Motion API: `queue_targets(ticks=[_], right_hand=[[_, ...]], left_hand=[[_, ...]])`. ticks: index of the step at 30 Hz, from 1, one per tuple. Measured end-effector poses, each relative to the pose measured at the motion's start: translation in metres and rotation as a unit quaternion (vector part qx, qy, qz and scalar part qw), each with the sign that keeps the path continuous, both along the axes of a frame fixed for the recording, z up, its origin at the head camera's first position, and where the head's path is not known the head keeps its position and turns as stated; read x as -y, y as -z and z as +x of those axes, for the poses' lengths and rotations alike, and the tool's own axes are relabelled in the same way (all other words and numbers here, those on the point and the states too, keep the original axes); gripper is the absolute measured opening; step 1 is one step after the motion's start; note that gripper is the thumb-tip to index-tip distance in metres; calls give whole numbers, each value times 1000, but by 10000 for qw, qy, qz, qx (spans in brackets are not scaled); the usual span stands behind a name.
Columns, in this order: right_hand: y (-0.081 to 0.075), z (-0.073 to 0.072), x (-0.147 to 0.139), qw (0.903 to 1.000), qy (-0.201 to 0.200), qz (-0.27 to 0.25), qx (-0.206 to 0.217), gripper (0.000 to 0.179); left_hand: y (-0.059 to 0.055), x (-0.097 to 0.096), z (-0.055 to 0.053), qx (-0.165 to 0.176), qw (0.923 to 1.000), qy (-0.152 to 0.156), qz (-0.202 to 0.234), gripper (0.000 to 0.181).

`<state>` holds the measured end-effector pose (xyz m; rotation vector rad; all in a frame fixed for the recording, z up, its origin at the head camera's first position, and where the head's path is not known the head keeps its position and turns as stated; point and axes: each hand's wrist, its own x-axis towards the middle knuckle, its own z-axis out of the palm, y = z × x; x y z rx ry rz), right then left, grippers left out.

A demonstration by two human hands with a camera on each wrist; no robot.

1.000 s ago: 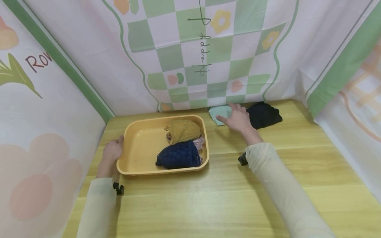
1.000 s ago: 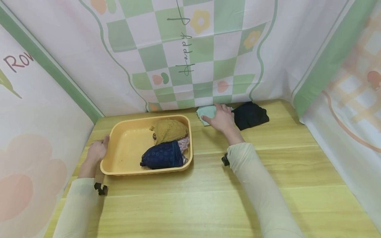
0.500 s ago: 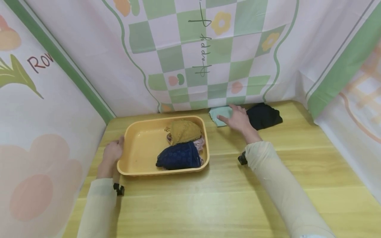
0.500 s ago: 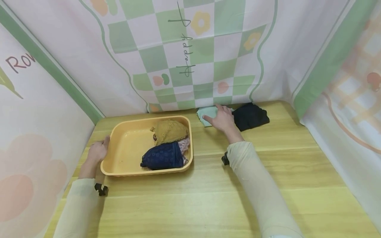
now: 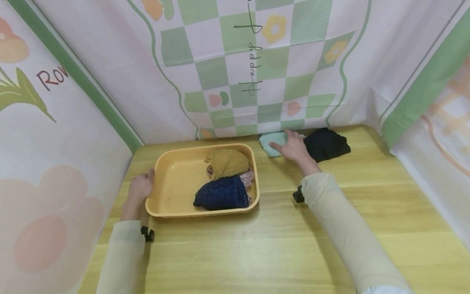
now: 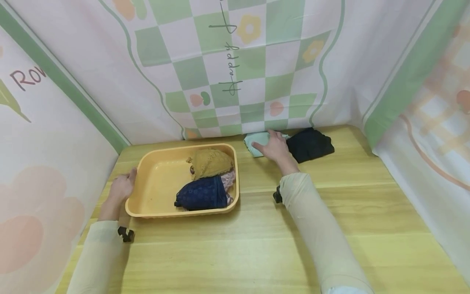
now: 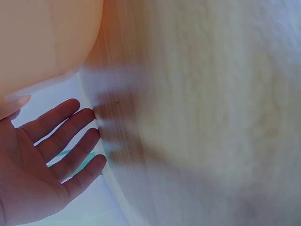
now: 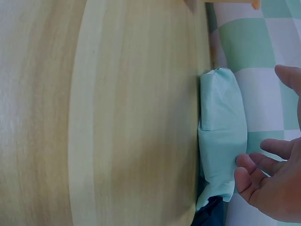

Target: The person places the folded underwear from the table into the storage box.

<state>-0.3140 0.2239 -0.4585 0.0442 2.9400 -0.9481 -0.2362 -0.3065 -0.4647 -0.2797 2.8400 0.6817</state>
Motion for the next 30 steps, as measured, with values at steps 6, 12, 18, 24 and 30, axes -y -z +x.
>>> queue_targets(ticks=[6,12,18,24,30], right_hand=[[1,-2,0,9998,71,208,28,98],[3,-6,0,9988,140,474,-3,100],[10,-11,0,9970,173,743,103,107],[18,-15,0,9943,200,1007,304,114],[22,-15,0,9934,258,1038,413,115]], left_hand=[[1,1,0,-19,10000,35,-12,91],[1,1,-2,-9,10000,40,-18,94],[1,3,-2,-46,10000,3,29,94],[1,2,-2,-86,10000,-7,-9,90],[1,2,-3,-85,10000,18,-34,89]])
